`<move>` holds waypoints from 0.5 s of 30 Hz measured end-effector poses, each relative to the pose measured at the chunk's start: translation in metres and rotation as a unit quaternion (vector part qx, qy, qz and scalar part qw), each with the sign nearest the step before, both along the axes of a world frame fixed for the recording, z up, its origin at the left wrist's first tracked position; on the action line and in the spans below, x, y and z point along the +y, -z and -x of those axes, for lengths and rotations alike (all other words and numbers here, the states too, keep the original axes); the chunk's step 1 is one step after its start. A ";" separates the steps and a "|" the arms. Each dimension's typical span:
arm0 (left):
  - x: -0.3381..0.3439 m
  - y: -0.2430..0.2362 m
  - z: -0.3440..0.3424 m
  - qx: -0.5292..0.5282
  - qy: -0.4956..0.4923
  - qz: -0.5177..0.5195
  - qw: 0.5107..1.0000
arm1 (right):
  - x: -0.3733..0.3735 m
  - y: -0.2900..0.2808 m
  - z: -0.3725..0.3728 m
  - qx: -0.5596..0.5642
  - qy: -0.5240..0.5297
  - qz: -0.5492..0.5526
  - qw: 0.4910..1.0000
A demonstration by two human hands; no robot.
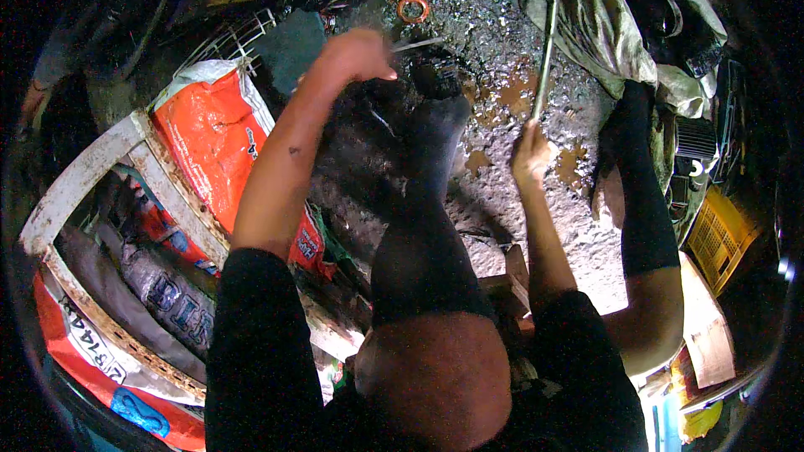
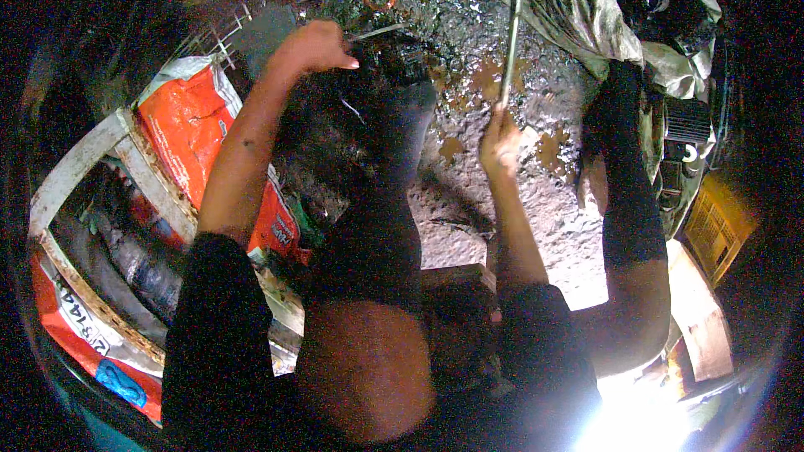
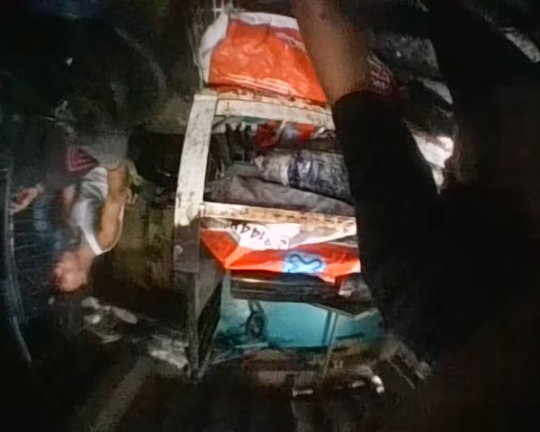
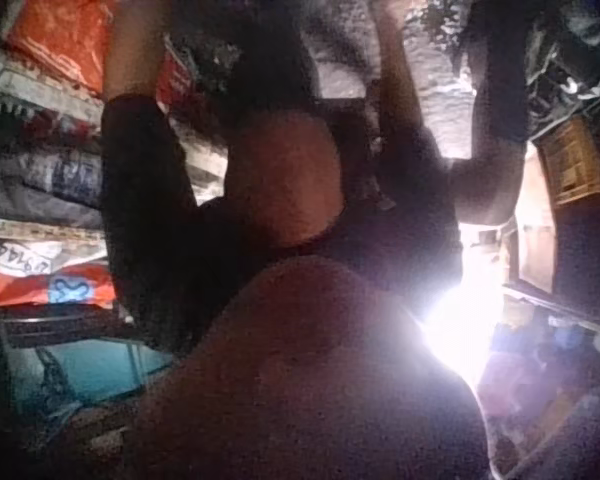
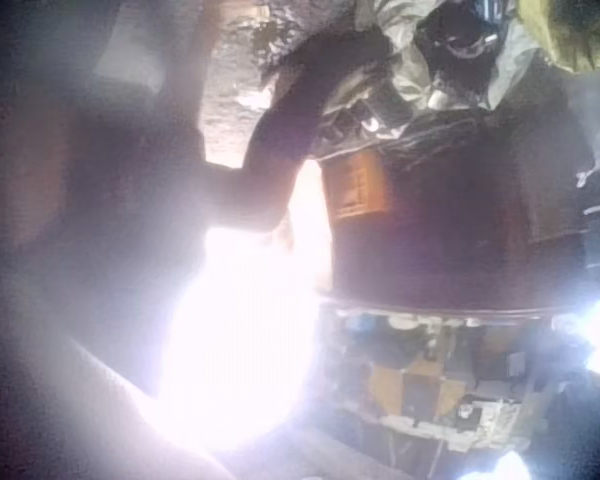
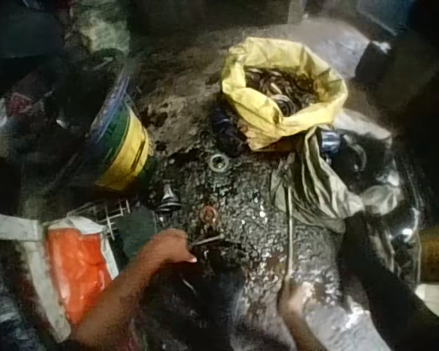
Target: The person sits on the floor and uses a hammer and a metal rod to repeatedly strike a small metal part. They briefly move a blue plastic bin and a yellow bag to access the workspace. The person continues hammering the part and then places it into a yellow bag.
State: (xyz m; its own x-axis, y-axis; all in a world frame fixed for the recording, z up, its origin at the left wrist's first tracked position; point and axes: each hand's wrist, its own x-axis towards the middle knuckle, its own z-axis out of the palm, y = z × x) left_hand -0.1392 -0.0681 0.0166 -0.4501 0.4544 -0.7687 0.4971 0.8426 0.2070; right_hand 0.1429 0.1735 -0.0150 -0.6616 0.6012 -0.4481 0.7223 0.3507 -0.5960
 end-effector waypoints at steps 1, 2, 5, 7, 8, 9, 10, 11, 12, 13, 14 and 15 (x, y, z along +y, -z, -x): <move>0.000 -0.021 0.007 0.003 -0.033 0.011 0.999 | 0.017 0.002 0.006 -0.044 0.024 -0.073 0.996; -0.005 -0.035 0.010 0.006 -0.071 0.026 0.997 | 0.040 0.008 0.010 -0.007 -0.045 -0.103 0.994; -0.033 -0.011 0.002 0.095 -0.119 0.005 0.988 | 0.100 0.023 0.018 -0.129 -0.115 -0.177 0.969; -0.029 -0.001 -0.010 0.142 -0.162 0.018 0.976 | 0.124 0.027 0.022 -0.212 -0.148 -0.228 0.939; -0.024 0.000 -0.021 0.198 -0.157 0.002 0.968 | 0.139 0.031 0.022 -0.232 -0.146 -0.225 0.935; -0.018 0.000 -0.032 0.251 -0.151 -0.011 0.956 | 0.148 0.028 0.024 -0.254 -0.146 -0.219 0.931; -0.010 -0.007 -0.035 0.256 -0.133 -0.064 0.955 | 0.151 0.026 0.027 -0.238 -0.147 -0.241 0.929; -0.005 0.004 -0.035 0.295 -0.106 -0.164 0.935 | 0.152 0.025 0.028 -0.222 -0.147 -0.264 0.927; 0.003 0.012 -0.035 0.281 -0.076 -0.198 0.936 | 0.161 0.030 0.028 -0.190 -0.143 -0.270 0.933; 0.014 0.019 -0.031 0.271 -0.044 -0.234 0.933 | 0.170 0.038 0.025 -0.163 -0.138 -0.279 0.936; 0.022 0.024 -0.029 0.259 -0.024 -0.264 0.929 | 0.176 0.046 0.021 -0.137 -0.132 -0.288 0.938; 0.030 0.028 -0.027 0.246 -0.003 -0.293 0.924 | 0.177 0.049 0.020 -0.112 -0.125 -0.297 0.940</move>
